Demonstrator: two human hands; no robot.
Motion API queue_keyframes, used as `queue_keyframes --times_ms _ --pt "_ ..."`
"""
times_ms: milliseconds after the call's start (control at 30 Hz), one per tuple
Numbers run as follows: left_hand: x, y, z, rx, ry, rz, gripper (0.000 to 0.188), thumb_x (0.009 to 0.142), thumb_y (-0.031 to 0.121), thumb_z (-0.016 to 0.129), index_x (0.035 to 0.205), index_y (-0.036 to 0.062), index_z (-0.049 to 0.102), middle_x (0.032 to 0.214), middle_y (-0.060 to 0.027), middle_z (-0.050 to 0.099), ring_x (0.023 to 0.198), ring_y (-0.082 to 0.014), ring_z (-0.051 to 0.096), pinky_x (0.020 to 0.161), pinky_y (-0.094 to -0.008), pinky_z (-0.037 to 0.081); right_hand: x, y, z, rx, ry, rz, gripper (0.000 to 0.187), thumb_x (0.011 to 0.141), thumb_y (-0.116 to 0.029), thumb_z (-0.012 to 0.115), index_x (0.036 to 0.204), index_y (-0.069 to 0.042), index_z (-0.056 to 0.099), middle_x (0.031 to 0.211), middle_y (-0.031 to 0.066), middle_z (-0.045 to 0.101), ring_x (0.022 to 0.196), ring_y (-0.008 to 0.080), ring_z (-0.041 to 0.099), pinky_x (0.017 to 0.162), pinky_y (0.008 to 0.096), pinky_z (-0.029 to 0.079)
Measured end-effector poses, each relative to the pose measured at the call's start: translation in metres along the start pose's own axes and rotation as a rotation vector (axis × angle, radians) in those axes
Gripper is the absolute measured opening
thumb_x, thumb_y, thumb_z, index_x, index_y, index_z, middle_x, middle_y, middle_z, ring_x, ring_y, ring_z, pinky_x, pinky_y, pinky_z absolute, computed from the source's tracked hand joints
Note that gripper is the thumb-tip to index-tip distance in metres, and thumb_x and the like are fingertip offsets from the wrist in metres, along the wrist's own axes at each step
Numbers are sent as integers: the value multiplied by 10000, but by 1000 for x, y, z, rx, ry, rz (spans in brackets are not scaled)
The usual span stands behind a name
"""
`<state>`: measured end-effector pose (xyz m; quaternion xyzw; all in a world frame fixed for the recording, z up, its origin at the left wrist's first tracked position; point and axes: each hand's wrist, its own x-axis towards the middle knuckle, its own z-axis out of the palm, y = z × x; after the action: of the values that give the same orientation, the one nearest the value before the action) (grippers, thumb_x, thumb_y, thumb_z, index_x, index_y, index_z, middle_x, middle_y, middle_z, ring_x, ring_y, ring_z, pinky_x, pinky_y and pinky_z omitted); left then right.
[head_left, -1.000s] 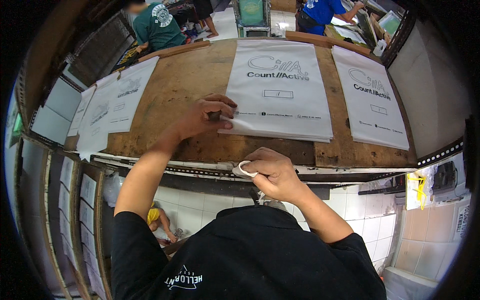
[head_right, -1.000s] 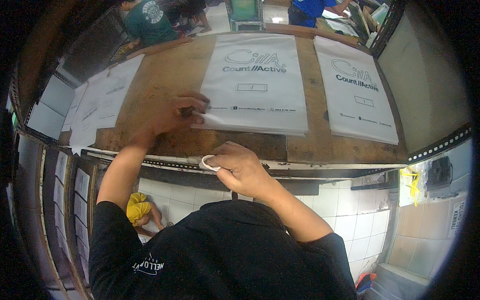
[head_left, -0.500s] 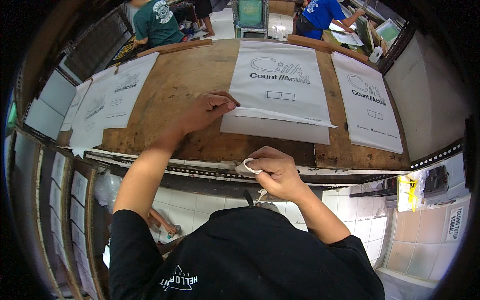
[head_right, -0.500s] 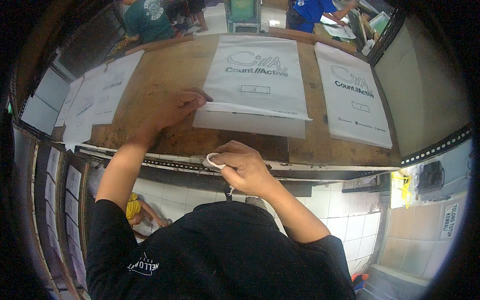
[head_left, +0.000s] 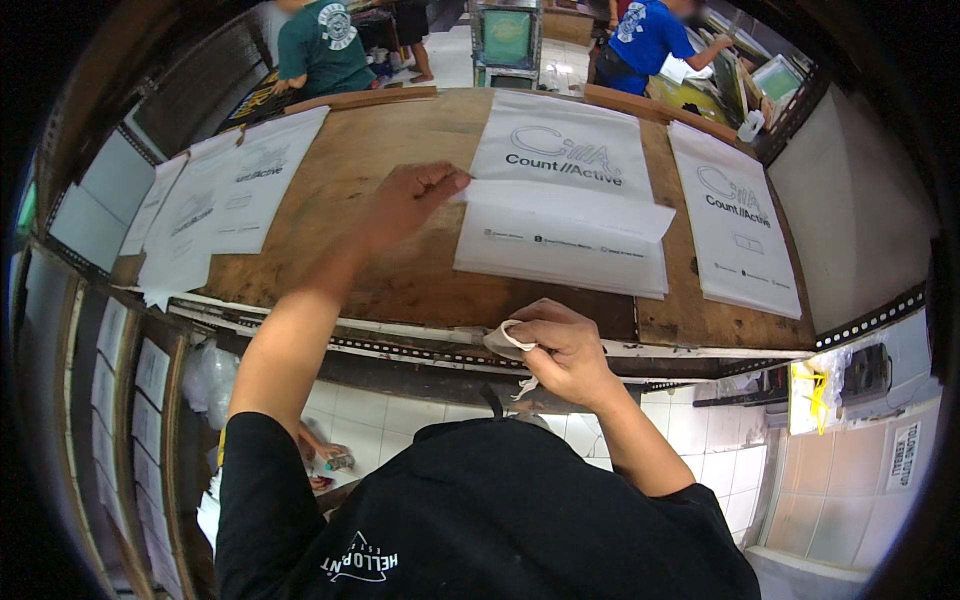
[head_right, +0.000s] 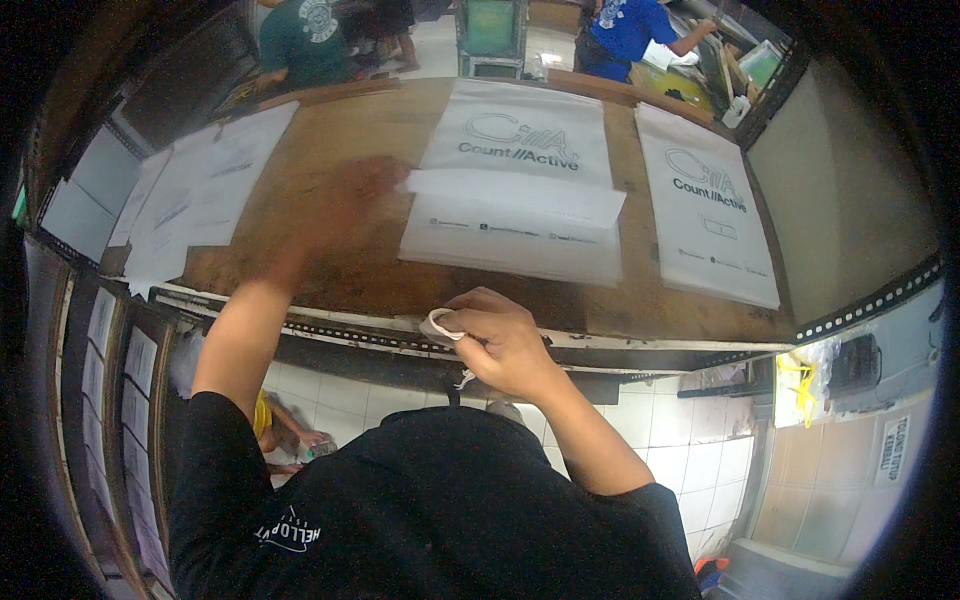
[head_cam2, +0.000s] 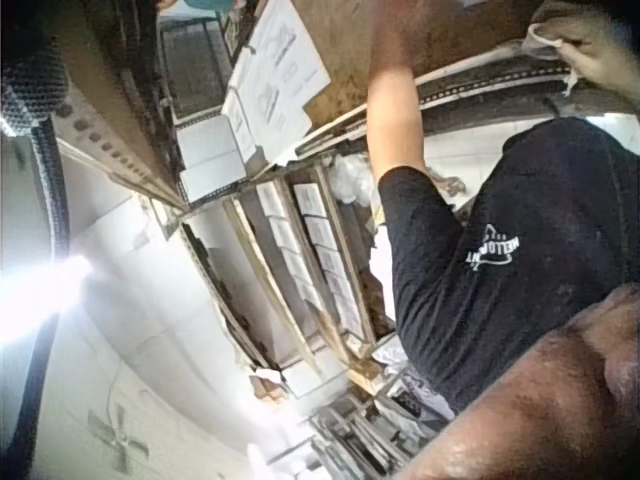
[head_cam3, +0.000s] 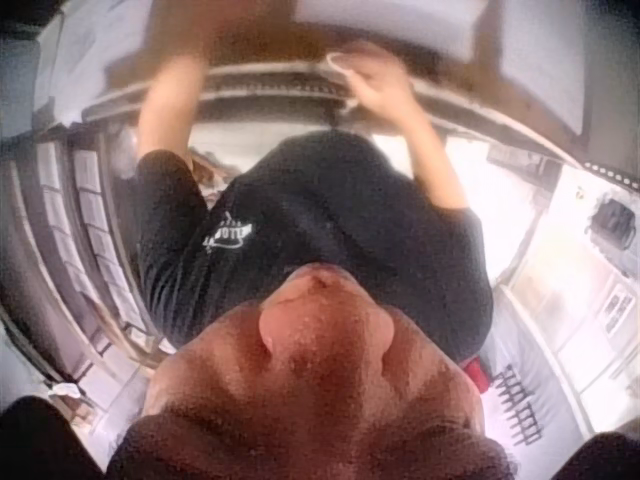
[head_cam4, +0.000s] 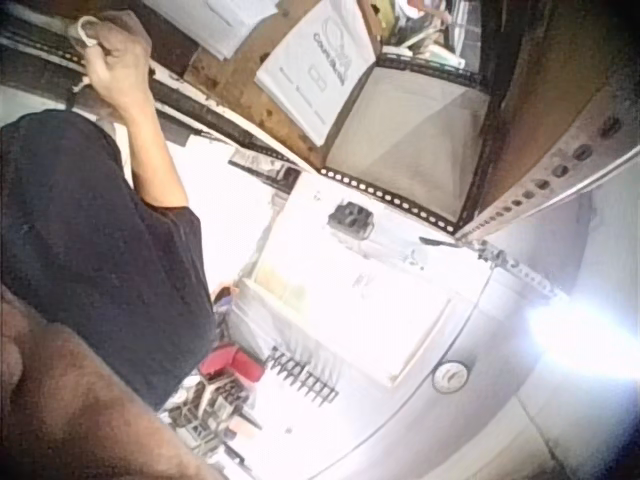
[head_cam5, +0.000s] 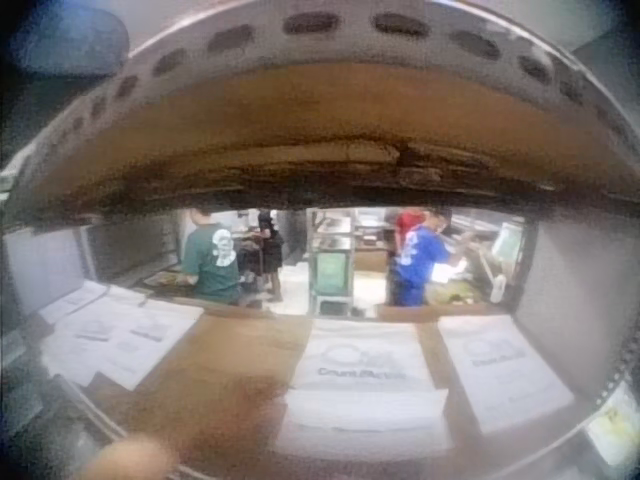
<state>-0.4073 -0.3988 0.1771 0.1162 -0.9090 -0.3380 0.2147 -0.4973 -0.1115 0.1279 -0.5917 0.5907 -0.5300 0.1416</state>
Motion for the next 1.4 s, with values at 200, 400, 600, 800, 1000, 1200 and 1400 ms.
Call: queue_keyframes --times_ms 200,400,600,800,1000,1200,1400 --pt "-17 -38 -59 244 -21 112 309 1052 314 618 1099 23 712 942 -167 714 827 -306 665 760 -410 508 1 0 2 -37 14 -20 241 791 -46 635 998 -6 753 1020 167 738 941 335 706 830 414 563" --pt "-96 -74 -112 455 10 71 264 1031 281 626 1111 66 756 1241 -114 732 1305 -325 608 1067 -423 499 3 -5 5 -81 31 -10 211 753 -31 650 936 5 747 985 180 741 901 334 716 786 399 569" --pt "-162 -104 -164 663 -3 -21 285 1024 262 622 1218 82 726 1460 -68 619 1426 -326 496 1153 -426 448 -1 0 5 -99 37 24 165 758 -19 656 898 17 734 964 184 730 879 310 709 765 375 554" --pt "-187 -70 -133 900 216 11 421 1027 250 593 1394 44 603 1490 -181 554 1363 -394 524 1188 -470 407 -4 3 2 -74 41 60 161 790 -35 659 925 33 714 964 187 719 871 297 699 771 360 540" --pt "-142 -31 -68 630 -104 -93 822 1000 664 482 1594 102 398 1666 -205 312 1549 -399 273 1278 -510 202 0 7 3 -91 53 98 166 778 -20 653 922 44 706 973 187 720 873 288 700 783 353 541" --pt "-120 -58 -68 758 -124 -332 888 1012 739 342 1639 111 307 1708 -205 213 1587 -403 164 1286 -530 113 0 2 5 -137 53 147 135 799 5 659 924 25 704 969 176 721 864 271 702 766 335 538" --pt "-130 -59 -67 795 -32 -276 799 1040 623 422 1622 83 327 1690 -236 236 1564 -441 204 1272 -544 148 4 -8 5 -108 25 188 54 876 -40 688 903 4 702 966 167 719 839 254 697 743 333 534"
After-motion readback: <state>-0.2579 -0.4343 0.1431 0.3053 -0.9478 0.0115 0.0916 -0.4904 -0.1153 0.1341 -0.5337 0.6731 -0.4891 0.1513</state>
